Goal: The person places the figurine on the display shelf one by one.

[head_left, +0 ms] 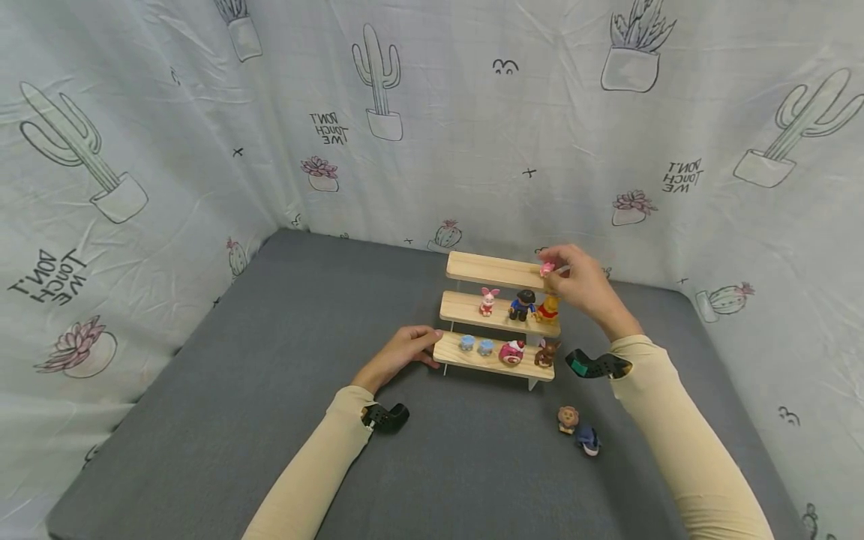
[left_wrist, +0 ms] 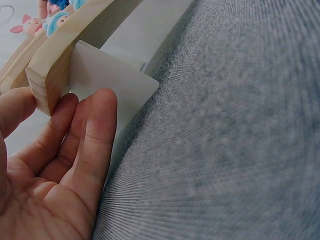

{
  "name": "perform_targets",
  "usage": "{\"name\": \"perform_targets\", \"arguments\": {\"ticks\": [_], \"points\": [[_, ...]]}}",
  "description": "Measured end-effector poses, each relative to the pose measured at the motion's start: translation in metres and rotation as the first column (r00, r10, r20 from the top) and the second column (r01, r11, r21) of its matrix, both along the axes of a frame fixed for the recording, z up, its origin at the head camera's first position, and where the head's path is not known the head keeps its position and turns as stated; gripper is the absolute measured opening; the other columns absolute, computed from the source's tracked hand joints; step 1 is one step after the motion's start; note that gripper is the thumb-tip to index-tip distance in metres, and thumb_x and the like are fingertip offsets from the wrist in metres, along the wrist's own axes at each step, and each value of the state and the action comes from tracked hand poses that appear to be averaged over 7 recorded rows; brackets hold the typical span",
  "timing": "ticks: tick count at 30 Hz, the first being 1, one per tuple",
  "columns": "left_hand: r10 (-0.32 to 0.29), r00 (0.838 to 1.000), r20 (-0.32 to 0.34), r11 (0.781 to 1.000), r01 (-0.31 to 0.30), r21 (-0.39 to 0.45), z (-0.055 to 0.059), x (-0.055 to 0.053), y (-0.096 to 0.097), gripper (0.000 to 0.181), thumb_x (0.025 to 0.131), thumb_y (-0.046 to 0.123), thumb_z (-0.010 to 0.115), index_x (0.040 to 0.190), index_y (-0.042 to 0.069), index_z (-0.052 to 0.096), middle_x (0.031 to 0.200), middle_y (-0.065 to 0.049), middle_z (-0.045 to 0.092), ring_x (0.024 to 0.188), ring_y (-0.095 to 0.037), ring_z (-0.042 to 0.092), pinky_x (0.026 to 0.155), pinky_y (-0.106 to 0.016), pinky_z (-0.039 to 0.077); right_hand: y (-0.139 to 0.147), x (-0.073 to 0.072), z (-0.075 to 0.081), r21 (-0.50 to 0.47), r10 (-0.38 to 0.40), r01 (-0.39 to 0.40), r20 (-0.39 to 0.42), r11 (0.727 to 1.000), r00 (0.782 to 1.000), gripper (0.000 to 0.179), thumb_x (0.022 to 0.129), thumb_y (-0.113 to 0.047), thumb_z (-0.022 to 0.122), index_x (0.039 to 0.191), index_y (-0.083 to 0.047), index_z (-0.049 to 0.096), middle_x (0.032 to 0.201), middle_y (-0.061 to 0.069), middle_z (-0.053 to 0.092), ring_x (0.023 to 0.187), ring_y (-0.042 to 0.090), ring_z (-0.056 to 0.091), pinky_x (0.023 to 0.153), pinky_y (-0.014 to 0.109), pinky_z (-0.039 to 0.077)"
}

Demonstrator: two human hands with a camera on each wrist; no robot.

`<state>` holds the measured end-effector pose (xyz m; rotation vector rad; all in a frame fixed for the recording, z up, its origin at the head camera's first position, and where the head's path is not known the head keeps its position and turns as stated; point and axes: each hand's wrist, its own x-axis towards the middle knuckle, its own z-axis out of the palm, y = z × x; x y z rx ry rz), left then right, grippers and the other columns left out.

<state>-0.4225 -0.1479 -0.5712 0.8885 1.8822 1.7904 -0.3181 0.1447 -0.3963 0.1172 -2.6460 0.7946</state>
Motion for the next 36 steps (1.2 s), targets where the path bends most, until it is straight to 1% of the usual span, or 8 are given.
{"name": "perform_targets", "arguments": {"ticks": [4, 8, 12, 16, 22, 29, 32, 36], "points": [[0.002, 1.0, 0.008, 1.0, -0.002, -0.001, 0.0, 0.0, -0.001, 0.035, 0.104, 0.032, 0.058, 0.104, -0.002, 0.066, 0.089, -0.005, 0.062, 0.078, -0.017, 0.068, 0.08, -0.037, 0.064, 0.0, 0.001, -0.001, 0.011, 0.003, -0.003, 0.008, 1.0, 1.0, 0.035, 0.101, -0.001, 0.052, 0.135, 0.002, 0.056, 0.128, 0.023, 0.053, 0.114, 0.043, 0.058, 0.091, 0.054, 0.058], [0.008, 1.0, 0.0, 1.0, -0.008, -0.004, 0.002, 0.002, -0.001, 0.036, 0.104, 0.031, 0.057, 0.108, -0.004, 0.067, 0.089, -0.005, 0.063, 0.079, -0.016, 0.069, 0.079, -0.037, 0.064, 0.001, 0.001, -0.002, 0.03, 0.003, -0.003, -0.001, 1.0, 1.0, 0.03, 0.101, -0.002, 0.053, 0.13, 0.001, 0.059, 0.127, 0.021, 0.054, 0.113, 0.041, 0.059, 0.089, 0.052, 0.058], [0.01, 1.0, -0.007, 1.0, -0.01, -0.004, 0.003, 0.004, -0.002, 0.036, 0.104, 0.032, 0.058, 0.104, -0.003, 0.067, 0.088, -0.005, 0.064, 0.079, -0.016, 0.069, 0.079, -0.037, 0.064, 0.001, 0.002, -0.003, 0.041, -0.004, 0.004, -0.005, 0.999, 1.0, 0.028, 0.1, -0.002, 0.052, 0.127, -0.001, 0.061, 0.127, 0.019, 0.053, 0.11, 0.039, 0.061, 0.085, 0.049, 0.059], [0.011, 1.0, -0.006, 1.0, -0.011, -0.003, 0.003, 0.005, -0.003, 0.034, 0.104, 0.033, 0.058, 0.098, 0.0, 0.066, 0.087, -0.005, 0.063, 0.078, -0.017, 0.069, 0.078, -0.036, 0.064, 0.0, 0.004, -0.002, 0.034, -0.001, 0.0, 0.012, 0.999, 1.0, 0.031, 0.098, 0.0, 0.05, 0.127, -0.001, 0.061, 0.131, 0.02, 0.049, 0.114, 0.04, 0.057, 0.089, 0.051, 0.057], [0.009, 1.0, -0.003, 1.0, -0.009, -0.006, 0.001, 0.004, -0.004, 0.034, 0.104, 0.033, 0.058, 0.098, 0.0, 0.066, 0.087, -0.005, 0.063, 0.078, -0.017, 0.069, 0.078, -0.036, 0.064, -0.001, 0.005, -0.002, 0.034, 0.017, -0.017, 0.006, 0.999, 1.0, 0.03, 0.099, 0.001, 0.052, 0.128, 0.001, 0.061, 0.135, 0.023, 0.046, 0.119, 0.04, 0.052, 0.1, 0.057, 0.05], [0.004, 1.0, 0.003, 1.0, -0.004, 0.001, 0.0, 0.003, -0.004, 0.034, 0.104, 0.033, 0.059, 0.097, 0.001, 0.066, 0.088, -0.005, 0.062, 0.079, -0.018, 0.069, 0.079, -0.037, 0.064, 0.001, 0.005, -0.002, 0.02, 0.024, -0.025, 0.018, 0.999, 1.0, 0.037, 0.099, 0.001, 0.051, 0.136, 0.0, 0.056, 0.14, 0.026, 0.042, 0.123, 0.043, 0.05, 0.101, 0.059, 0.051], [0.001, 1.0, -0.003, 1.0, -0.001, 0.004, 0.0, 0.003, -0.003, 0.034, 0.104, 0.033, 0.058, 0.097, 0.001, 0.065, 0.088, -0.006, 0.062, 0.08, -0.018, 0.069, 0.08, -0.038, 0.064, 0.003, 0.007, -0.002, 0.001, 0.028, -0.028, 0.004, 1.0, 1.0, 0.038, 0.099, -0.001, 0.053, 0.138, -0.001, 0.055, 0.138, 0.026, 0.042, 0.126, 0.044, 0.049, 0.103, 0.06, 0.051], [0.004, 1.0, -0.001, 1.0, -0.004, 0.001, 0.0, 0.003, -0.003, 0.034, 0.104, 0.033, 0.058, 0.098, 0.001, 0.066, 0.088, -0.005, 0.062, 0.079, -0.018, 0.069, 0.079, -0.037, 0.064, 0.005, 0.012, -0.001, -0.006, 0.033, -0.033, -0.039, 0.999, 0.999, 0.038, 0.101, -0.005, 0.056, 0.139, -0.001, 0.054, 0.135, 0.025, 0.044, 0.126, 0.043, 0.05, 0.104, 0.06, 0.05]]}}
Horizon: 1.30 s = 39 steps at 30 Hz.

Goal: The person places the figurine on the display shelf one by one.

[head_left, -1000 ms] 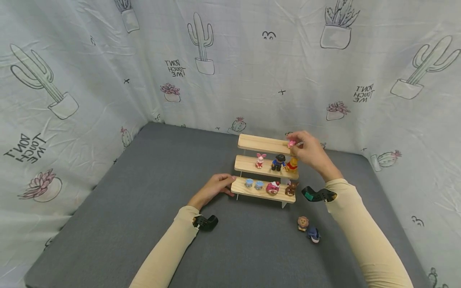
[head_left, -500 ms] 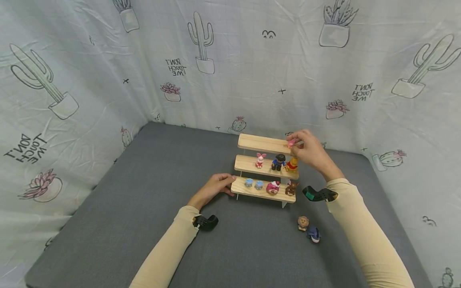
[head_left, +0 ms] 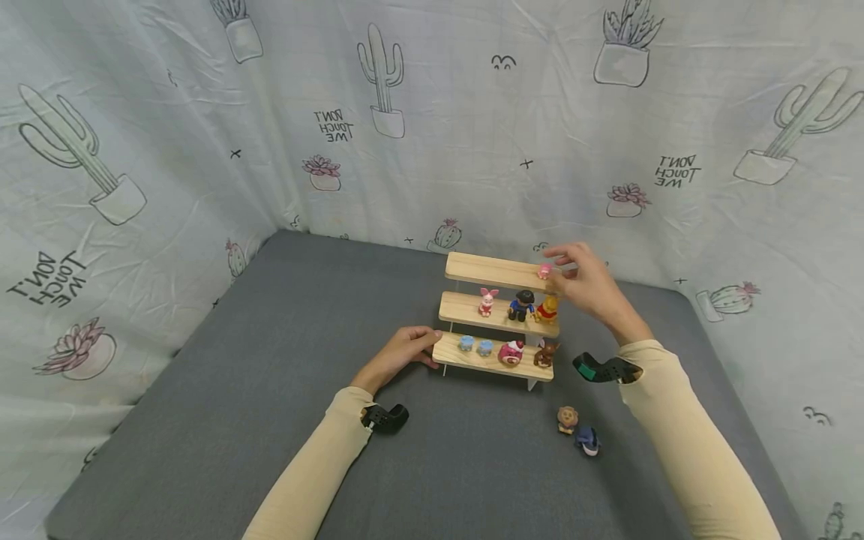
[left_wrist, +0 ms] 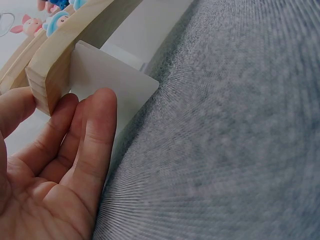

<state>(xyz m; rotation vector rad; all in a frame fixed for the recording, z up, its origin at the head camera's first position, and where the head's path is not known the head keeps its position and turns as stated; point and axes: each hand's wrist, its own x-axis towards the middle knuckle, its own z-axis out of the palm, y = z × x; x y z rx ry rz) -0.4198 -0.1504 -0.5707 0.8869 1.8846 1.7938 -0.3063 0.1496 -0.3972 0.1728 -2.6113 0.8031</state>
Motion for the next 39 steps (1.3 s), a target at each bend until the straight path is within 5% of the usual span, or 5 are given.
{"name": "perform_targets", "arguments": {"ticks": [20, 23, 30, 39], "points": [[0.009, 1.0, -0.005, 1.0, -0.009, -0.005, 0.0, 0.0, -0.001, 0.037, 0.104, 0.031, 0.057, 0.108, -0.004, 0.067, 0.089, -0.005, 0.062, 0.078, -0.016, 0.068, 0.08, -0.037, 0.064, -0.003, 0.035, 0.002, -0.007, 0.028, -0.029, -0.153, 1.0, 0.988, 0.033, 0.098, -0.002, 0.059, 0.132, 0.002, 0.058, 0.128, 0.023, 0.055, 0.114, 0.04, 0.056, 0.099, 0.059, 0.051], [0.006, 1.0, -0.001, 1.0, -0.006, -0.005, 0.0, 0.0, -0.001, 0.037, 0.104, 0.032, 0.058, 0.107, -0.004, 0.067, 0.088, -0.005, 0.062, 0.078, -0.016, 0.068, 0.08, -0.038, 0.064, -0.004, 0.043, 0.001, 0.001, 0.027, -0.027, -0.174, 1.0, 0.984, 0.032, 0.099, -0.004, 0.059, 0.131, -0.001, 0.059, 0.128, 0.019, 0.056, 0.113, 0.031, 0.057, 0.097, 0.053, 0.053], [0.001, 1.0, 0.0, 1.0, -0.001, -0.008, 0.001, 0.0, -0.001, 0.038, 0.104, 0.034, 0.058, 0.106, -0.002, 0.068, 0.088, -0.005, 0.062, 0.078, -0.017, 0.068, 0.08, -0.037, 0.064, -0.004, 0.064, -0.004, 0.004, 0.039, -0.04, -0.231, 0.999, 0.972, 0.031, 0.099, -0.005, 0.063, 0.13, -0.004, 0.062, 0.125, 0.011, 0.06, 0.105, -0.006, 0.052, 0.088, 0.008, 0.047], [-0.002, 1.0, -0.01, 1.0, 0.001, -0.01, 0.0, 0.0, -0.001, 0.037, 0.104, 0.035, 0.058, 0.104, -0.002, 0.067, 0.087, -0.004, 0.062, 0.078, -0.017, 0.068, 0.08, -0.038, 0.064, -0.004, 0.088, -0.019, 0.03, 0.03, -0.024, -0.24, 0.999, 0.97, 0.028, 0.099, -0.006, 0.064, 0.127, -0.008, 0.065, 0.117, -0.002, 0.061, 0.102, -0.009, 0.054, 0.085, 0.004, 0.047]]}}
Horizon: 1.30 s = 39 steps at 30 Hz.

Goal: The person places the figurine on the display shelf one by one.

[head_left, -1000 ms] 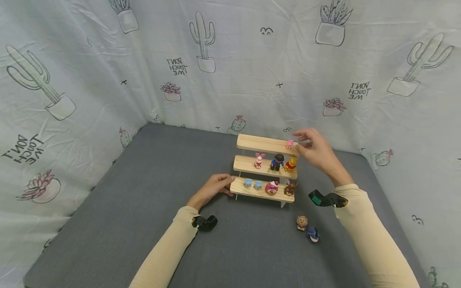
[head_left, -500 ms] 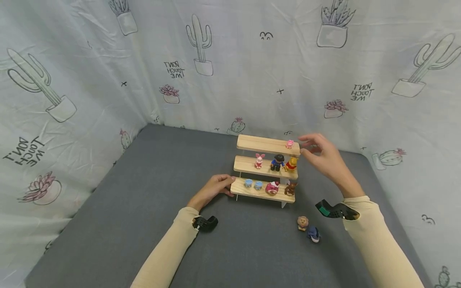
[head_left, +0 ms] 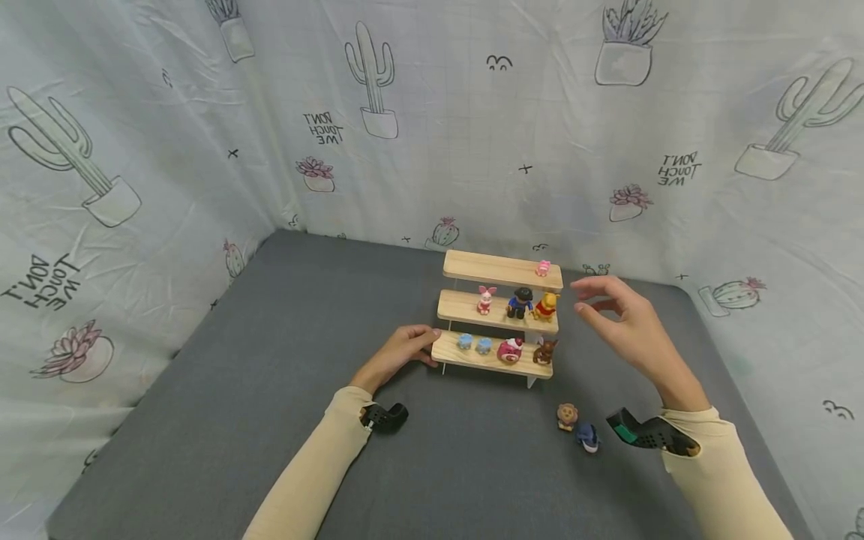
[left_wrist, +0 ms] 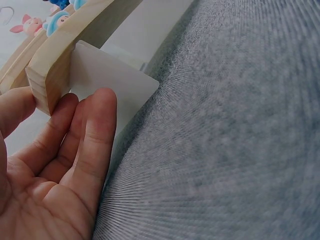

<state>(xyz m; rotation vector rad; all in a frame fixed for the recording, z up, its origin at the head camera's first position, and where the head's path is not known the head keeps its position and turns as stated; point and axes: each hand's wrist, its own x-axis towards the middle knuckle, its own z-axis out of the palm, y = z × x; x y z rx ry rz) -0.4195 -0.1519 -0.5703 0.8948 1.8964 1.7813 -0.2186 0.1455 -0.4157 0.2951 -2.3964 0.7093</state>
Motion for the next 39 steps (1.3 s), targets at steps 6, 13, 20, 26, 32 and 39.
{"name": "perform_targets", "arguments": {"ticks": [6, 13, 20, 26, 32, 39], "points": [[0.018, 1.0, -0.004, 1.0, -0.018, -0.01, -0.001, 0.0, -0.001, 0.039, 0.103, 0.037, 0.059, 0.105, -0.002, 0.067, 0.087, -0.004, 0.062, 0.075, -0.016, 0.068, 0.079, -0.037, 0.064, 0.003, 0.01, -0.012, -0.012, 0.004, -0.004, 0.012, 1.0, 1.0, 0.029, 0.098, -0.007, 0.066, 0.126, -0.012, 0.067, 0.112, -0.018, 0.059, 0.1, -0.014, 0.054, 0.084, 0.002, 0.047], [0.025, 1.0, -0.006, 1.0, -0.025, -0.017, 0.001, 0.001, -0.003, 0.04, 0.104, 0.037, 0.058, 0.107, -0.001, 0.067, 0.088, -0.005, 0.062, 0.076, -0.018, 0.069, 0.08, -0.036, 0.064, 0.006, 0.018, -0.03, -0.026, -0.001, 0.001, 0.035, 1.0, 0.999, 0.028, 0.099, -0.008, 0.065, 0.126, -0.014, 0.067, 0.113, -0.022, 0.06, 0.101, -0.015, 0.054, 0.086, 0.003, 0.046], [0.027, 1.0, -0.005, 0.999, -0.027, -0.023, 0.002, 0.001, -0.003, 0.039, 0.103, 0.037, 0.058, 0.107, -0.001, 0.068, 0.088, -0.005, 0.062, 0.076, -0.018, 0.07, 0.08, -0.037, 0.064, 0.008, 0.024, -0.046, 0.013, -0.026, 0.025, 0.107, 1.0, 0.994, 0.025, 0.1, -0.012, 0.064, 0.126, -0.015, 0.067, 0.117, 0.001, 0.067, 0.101, -0.015, 0.052, 0.084, 0.009, 0.05], [0.021, 1.0, -0.001, 0.999, -0.021, -0.026, 0.002, 0.002, -0.002, 0.04, 0.103, 0.037, 0.058, 0.109, -0.002, 0.067, 0.088, -0.004, 0.062, 0.076, -0.017, 0.07, 0.081, -0.036, 0.064, 0.012, 0.032, -0.058, 0.018, -0.051, 0.049, 0.174, 0.999, 0.983, 0.025, 0.1, -0.014, 0.065, 0.126, -0.014, 0.066, 0.117, 0.004, 0.068, 0.1, -0.009, 0.055, 0.077, 0.02, 0.056], [0.022, 1.0, -0.003, 0.999, -0.022, -0.032, 0.003, 0.003, -0.003, 0.038, 0.104, 0.036, 0.058, 0.108, -0.001, 0.067, 0.087, -0.004, 0.061, 0.077, -0.017, 0.07, 0.081, -0.037, 0.064, 0.017, 0.035, -0.07, 0.054, -0.08, 0.069, 0.256, 0.996, 0.963, 0.028, 0.101, -0.018, 0.064, 0.128, -0.012, 0.065, 0.121, 0.009, 0.067, 0.105, 0.02, 0.064, 0.082, 0.029, 0.059], [0.026, 1.0, 0.001, 0.999, -0.026, -0.031, 0.003, 0.003, -0.003, 0.038, 0.103, 0.036, 0.058, 0.109, 0.0, 0.068, 0.087, -0.004, 0.063, 0.077, -0.017, 0.07, 0.081, -0.036, 0.064, 0.018, 0.037, -0.086, 0.083, -0.068, 0.045, 0.293, 0.996, 0.954, 0.031, 0.098, -0.015, 0.068, 0.127, -0.005, 0.065, 0.121, 0.013, 0.069, 0.105, 0.03, 0.065, 0.084, 0.035, 0.059]]}}
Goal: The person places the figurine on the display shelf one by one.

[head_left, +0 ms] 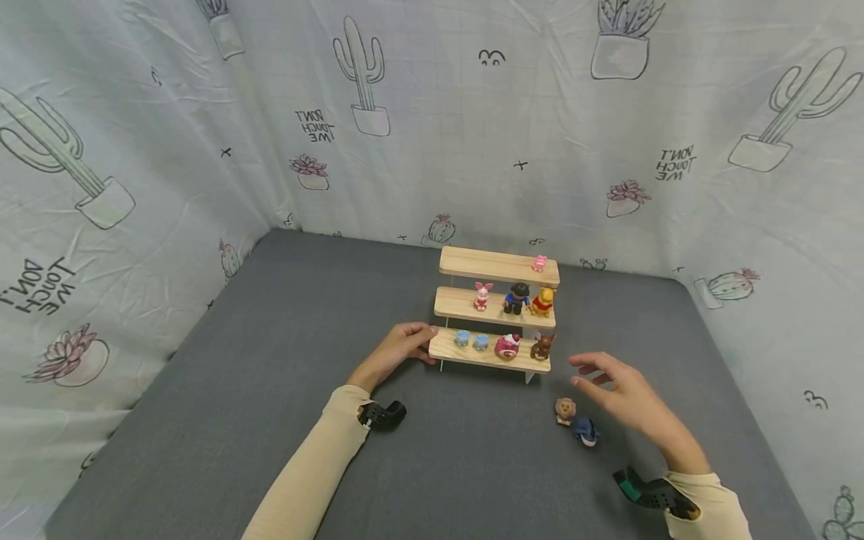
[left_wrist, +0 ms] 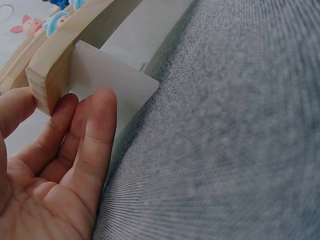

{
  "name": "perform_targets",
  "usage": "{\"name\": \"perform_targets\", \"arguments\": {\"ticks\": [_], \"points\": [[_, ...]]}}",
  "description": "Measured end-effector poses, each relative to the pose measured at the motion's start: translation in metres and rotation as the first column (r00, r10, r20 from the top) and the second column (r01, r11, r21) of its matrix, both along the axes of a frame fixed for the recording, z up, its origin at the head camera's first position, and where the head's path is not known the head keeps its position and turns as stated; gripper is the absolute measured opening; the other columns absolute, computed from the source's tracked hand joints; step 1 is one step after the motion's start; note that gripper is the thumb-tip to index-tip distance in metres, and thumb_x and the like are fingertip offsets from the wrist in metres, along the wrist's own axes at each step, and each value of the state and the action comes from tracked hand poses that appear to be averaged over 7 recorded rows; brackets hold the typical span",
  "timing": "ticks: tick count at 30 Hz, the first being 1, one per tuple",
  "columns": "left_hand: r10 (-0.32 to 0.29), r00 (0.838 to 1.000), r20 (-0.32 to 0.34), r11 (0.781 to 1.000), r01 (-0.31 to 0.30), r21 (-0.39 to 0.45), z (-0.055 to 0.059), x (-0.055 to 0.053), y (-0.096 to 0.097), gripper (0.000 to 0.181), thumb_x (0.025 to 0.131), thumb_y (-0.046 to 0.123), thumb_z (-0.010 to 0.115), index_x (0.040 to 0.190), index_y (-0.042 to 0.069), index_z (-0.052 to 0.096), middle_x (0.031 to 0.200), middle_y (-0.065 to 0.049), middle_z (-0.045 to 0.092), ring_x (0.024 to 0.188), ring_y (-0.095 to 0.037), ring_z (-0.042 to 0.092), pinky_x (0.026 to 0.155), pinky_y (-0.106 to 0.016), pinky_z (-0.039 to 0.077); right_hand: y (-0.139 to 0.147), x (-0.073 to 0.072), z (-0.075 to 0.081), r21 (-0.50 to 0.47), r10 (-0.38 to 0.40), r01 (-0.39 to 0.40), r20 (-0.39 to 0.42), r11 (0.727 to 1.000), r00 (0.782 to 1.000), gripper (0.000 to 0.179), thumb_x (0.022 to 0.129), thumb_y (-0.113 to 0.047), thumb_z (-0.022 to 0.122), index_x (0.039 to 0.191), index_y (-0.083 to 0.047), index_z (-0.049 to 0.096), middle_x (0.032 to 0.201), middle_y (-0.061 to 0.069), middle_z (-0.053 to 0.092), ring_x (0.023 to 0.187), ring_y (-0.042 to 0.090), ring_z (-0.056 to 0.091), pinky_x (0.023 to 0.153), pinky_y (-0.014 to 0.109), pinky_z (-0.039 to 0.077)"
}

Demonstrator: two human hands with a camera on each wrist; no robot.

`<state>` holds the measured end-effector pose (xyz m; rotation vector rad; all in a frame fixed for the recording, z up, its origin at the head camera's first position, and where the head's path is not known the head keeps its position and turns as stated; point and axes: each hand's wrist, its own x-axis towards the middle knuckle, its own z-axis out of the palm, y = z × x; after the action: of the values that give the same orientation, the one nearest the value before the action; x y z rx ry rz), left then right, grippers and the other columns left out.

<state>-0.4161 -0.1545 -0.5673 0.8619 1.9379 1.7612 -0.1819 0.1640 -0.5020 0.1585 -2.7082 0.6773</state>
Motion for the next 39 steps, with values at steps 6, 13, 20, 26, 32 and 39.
{"name": "perform_targets", "arguments": {"ticks": [6, 13, 20, 26, 32, 39], "points": [[-0.004, 1.0, 0.016, 1.0, 0.004, 0.007, 0.0, -0.001, 0.001, 0.038, 0.103, 0.038, 0.059, 0.106, 0.0, 0.068, 0.087, -0.004, 0.061, 0.079, -0.018, 0.071, 0.082, -0.037, 0.064, 0.004, -0.002, -0.012, -0.043, 0.026, -0.019, 0.172, 0.999, 0.985, 0.043, 0.101, -0.029, 0.064, 0.135, -0.004, 0.06, 0.129, 0.016, 0.063, 0.113, 0.034, 0.063, 0.088, 0.044, 0.058], [-0.006, 1.0, 0.011, 1.0, 0.006, 0.002, 0.0, 0.0, 0.001, 0.039, 0.103, 0.037, 0.059, 0.109, 0.0, 0.068, 0.088, -0.004, 0.063, 0.079, -0.017, 0.071, 0.082, -0.036, 0.064, 0.008, -0.006, -0.026, -0.07, 0.062, -0.046, 0.249, 0.996, 0.966, 0.047, 0.104, -0.035, 0.059, 0.137, -0.002, 0.058, 0.131, 0.019, 0.06, 0.119, 0.04, 0.061, 0.093, 0.058, 0.056], [-0.003, 1.0, 0.002, 1.0, 0.003, 0.0, -0.001, 0.0, 0.001, 0.038, 0.104, 0.035, 0.058, 0.111, -0.002, 0.067, 0.088, -0.004, 0.062, 0.078, -0.017, 0.07, 0.081, -0.036, 0.064, 0.006, -0.007, -0.03, -0.046, 0.025, -0.013, 0.283, 0.999, 0.959, 0.049, 0.101, -0.038, 0.063, 0.135, -0.004, 0.059, 0.126, 0.014, 0.063, 0.112, 0.029, 0.062, 0.088, 0.05, 0.057], [-0.001, 1.0, 0.002, 1.0, 0.001, 0.0, -0.001, -0.001, 0.001, 0.038, 0.104, 0.034, 0.058, 0.112, -0.002, 0.067, 0.088, -0.004, 0.062, 0.078, -0.017, 0.07, 0.08, -0.036, 0.064, 0.004, -0.005, -0.029, -0.027, 0.02, -0.013, 0.279, 1.0, 0.96, 0.046, 0.1, -0.037, 0.064, 0.132, -0.003, 0.062, 0.121, 0.011, 0.063, 0.107, 0.025, 0.064, 0.085, 0.042, 0.057], [-0.001, 1.0, -0.005, 1.0, 0.001, -0.008, 0.0, -0.001, 0.001, 0.041, 0.104, 0.035, 0.058, 0.116, -0.002, 0.067, 0.091, -0.004, 0.063, 0.08, -0.016, 0.07, 0.081, -0.036, 0.064, 0.003, -0.005, -0.03, 0.025, 0.036, -0.044, 0.268, 0.999, 0.963, 0.035, 0.1, -0.035, 0.064, 0.124, -0.01, 0.068, 0.109, 0.002, 0.066, 0.098, 0.015, 0.059, 0.077, 0.032, 0.052], [-0.003, 1.0, -0.005, 1.0, 0.003, -0.01, -0.001, -0.001, 0.001, 0.04, 0.104, 0.035, 0.057, 0.115, -0.003, 0.067, 0.091, -0.004, 0.064, 0.079, -0.016, 0.07, 0.081, -0.036, 0.064, 0.003, -0.006, -0.034, 0.052, 0.039, -0.055, 0.273, 0.997, 0.961, 0.034, 0.097, -0.034, 0.069, 0.121, -0.01, 0.07, 0.11, 0.0, 0.072, 0.099, 0.017, 0.06, 0.078, 0.035, 0.053]]}}
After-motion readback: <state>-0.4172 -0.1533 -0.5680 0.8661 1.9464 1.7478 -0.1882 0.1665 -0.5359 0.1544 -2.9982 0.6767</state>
